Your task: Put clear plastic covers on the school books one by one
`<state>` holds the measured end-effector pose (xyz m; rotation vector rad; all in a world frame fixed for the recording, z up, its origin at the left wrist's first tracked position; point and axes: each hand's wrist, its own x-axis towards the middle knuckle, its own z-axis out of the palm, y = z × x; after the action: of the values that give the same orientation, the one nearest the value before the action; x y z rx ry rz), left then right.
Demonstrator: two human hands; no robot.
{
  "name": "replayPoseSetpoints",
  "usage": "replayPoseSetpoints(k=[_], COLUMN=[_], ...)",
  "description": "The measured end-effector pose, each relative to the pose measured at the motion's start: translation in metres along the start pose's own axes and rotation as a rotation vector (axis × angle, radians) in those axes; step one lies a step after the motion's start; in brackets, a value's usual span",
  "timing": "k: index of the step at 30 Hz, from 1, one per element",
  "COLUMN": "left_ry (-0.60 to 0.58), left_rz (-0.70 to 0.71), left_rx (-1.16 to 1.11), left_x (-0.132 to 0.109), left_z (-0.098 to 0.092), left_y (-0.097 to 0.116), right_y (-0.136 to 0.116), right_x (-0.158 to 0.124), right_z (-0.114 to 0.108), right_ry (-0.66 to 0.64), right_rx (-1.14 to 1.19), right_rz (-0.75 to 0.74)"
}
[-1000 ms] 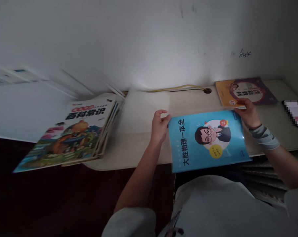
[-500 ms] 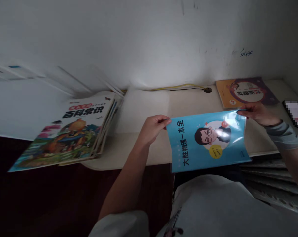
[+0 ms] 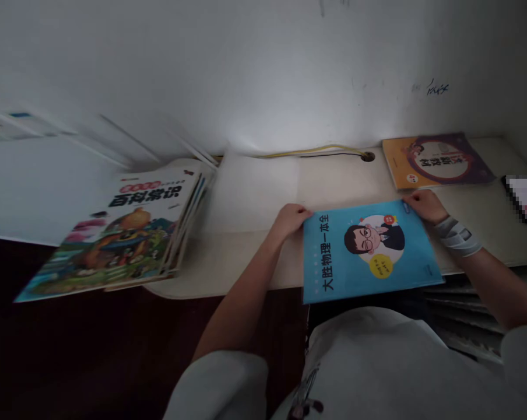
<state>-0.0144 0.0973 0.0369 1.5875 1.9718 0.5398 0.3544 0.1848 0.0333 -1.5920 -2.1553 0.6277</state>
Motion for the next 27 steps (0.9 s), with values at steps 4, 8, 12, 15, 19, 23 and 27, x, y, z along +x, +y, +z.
replayPoseSetpoints(k=[4, 8, 12, 15, 19, 23, 27], left_ry=[0.046, 0.202, -0.078, -0.153, -0.153, -0.107, -0.008], left_rz=[-0.02, 0.262, 0.645, 0.66, 0.64, 0.565, 0.473], left_rx=[0.309, 0.575, 0.566, 0.561, 0.555, 0.522, 0.389], left_x=[-0.001, -0.019, -0.036, -0.042, -0.04, -0.03, -0.016], left_z=[-0.006, 0.009, 0.056, 0.083, 0.085, 0.07, 0.06], left_y=[0.008, 0.039, 0.077, 0.09, 0.085, 0.067, 0.055], right_y=[-0.003, -0.021, -0.056, -0.073, -0.063, -0.031, -0.017], right_x=[-0.002, -0.016, -0.029, -0.034, -0.032, -0.024, -0.015], right_z=[-0.002, 0.007, 0.033, 0.051, 0.055, 0.041, 0.032], right_ry=[-0.017, 0.174, 0.02, -0.093, -0.128, -0.104, -0.059], right_rx=[-0.342, -0.5, -0.519, -0.473, -0.415, -0.422, -0.451], right_rz=[0.131, -0.111, -0.521, -0.593, -0.621, -0.564, -0.5])
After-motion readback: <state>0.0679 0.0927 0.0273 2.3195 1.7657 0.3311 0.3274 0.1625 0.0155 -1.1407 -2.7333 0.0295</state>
